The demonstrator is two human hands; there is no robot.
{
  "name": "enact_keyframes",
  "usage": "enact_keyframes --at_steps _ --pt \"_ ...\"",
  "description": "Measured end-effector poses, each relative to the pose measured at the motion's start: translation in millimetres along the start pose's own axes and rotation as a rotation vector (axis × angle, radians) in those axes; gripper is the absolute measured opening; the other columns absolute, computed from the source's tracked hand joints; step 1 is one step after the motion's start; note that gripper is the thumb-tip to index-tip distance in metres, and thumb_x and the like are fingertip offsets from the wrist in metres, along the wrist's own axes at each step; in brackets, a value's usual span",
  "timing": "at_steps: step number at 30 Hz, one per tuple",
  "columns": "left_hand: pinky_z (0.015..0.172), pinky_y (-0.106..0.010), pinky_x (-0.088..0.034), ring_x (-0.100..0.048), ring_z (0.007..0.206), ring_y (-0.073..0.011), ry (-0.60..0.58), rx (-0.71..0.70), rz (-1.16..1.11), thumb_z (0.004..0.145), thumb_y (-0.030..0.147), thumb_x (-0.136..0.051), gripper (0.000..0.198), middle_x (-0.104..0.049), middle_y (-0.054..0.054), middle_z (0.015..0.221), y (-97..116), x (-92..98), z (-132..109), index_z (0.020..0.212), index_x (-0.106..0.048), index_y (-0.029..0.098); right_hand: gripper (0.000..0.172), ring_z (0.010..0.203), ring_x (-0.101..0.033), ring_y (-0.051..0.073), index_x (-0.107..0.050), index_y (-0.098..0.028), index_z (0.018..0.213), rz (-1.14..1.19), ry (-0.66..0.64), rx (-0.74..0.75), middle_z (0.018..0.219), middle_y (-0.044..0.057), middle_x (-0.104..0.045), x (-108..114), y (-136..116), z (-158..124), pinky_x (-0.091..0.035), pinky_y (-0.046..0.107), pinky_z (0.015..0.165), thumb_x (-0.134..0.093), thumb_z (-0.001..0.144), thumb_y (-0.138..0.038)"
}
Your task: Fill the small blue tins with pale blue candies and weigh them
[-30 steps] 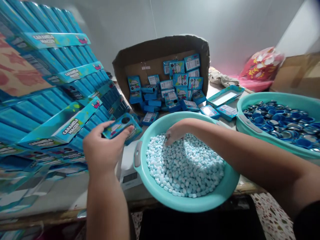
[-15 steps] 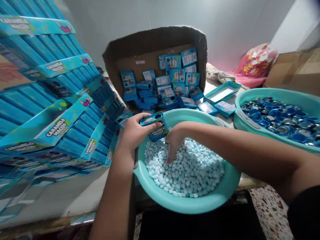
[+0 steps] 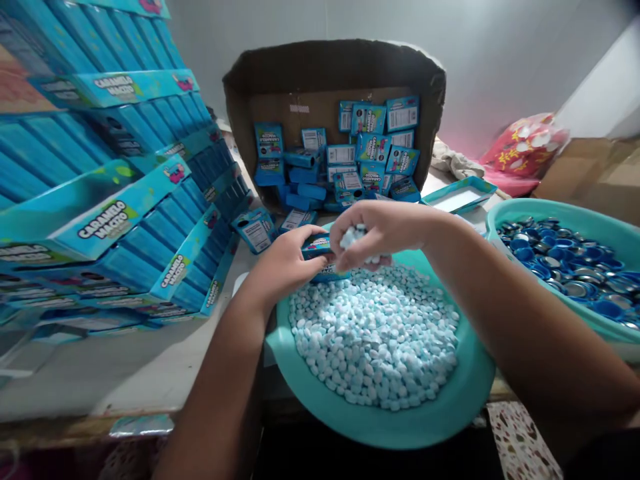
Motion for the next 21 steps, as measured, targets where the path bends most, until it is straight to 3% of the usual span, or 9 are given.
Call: enact_keyframes --at_steps 5,10,14,21 --pt "0.093 -0.039 -0.051 -0.065 0.109 -0.0281 -0.123 -0.092 0.004 0.083 0.047 -0.069 0.041 -0.071 -0.004 0.119 11 -13.3 -1 0.117 -0.068 0.026 0.033 0.057 -0.052 0.009 -0.052 -0.023 0.081 0.439 0.352 0.183 0.064 -0.006 -0.053 29 3 13 -0.037 0.022 0.049 -0.075 0.079 -0.046" --pt "0.088 -0.035 -0.052 -0.067 0.106 -0.0263 -0.094 -0.095 0.044 0.081 0.046 -0.071 0.042 -0.072 -0.003 0.116 6 -14.5 0 0.118 -0.066 0.026 0.041 0.056 -0.049 0.009 -0.046 -0.023 0.073 0.792 0.609 0.261 0.063 -0.006 -0.050 36 23 27 -0.037 0.021 0.047 -0.082 0.072 -0.042" --pt "0.089 -0.033 -0.052 -0.067 0.109 -0.0245 -0.108 -0.092 -0.002 0.084 0.043 -0.070 0.043 -0.072 -0.002 0.120 6 -14.8 -1 0.123 -0.064 0.028 0.035 0.056 -0.050 0.009 -0.048 -0.023 0.072 0.931 0.695 0.249 0.062 -0.006 -0.049 37 37 30 -0.038 0.021 0.049 -0.081 0.073 -0.034" --pt "0.090 -0.036 -0.052 -0.066 0.110 -0.0256 -0.094 -0.090 0.009 0.085 0.043 -0.069 0.042 -0.071 -0.003 0.122 7 -13.1 -2 0.124 -0.064 0.027 0.032 0.059 -0.050 0.010 -0.044 -0.023 0.068 0.972 0.741 0.255 0.061 -0.006 -0.044 39 36 26 -0.040 0.024 0.055 -0.075 0.074 -0.023"
Point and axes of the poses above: each hand's wrist, its own z-axis towards the middle knuckle, its own x-axis out of the back of the hand, y = z × x, the point moved 10 cm from there along z, towards the middle knuckle
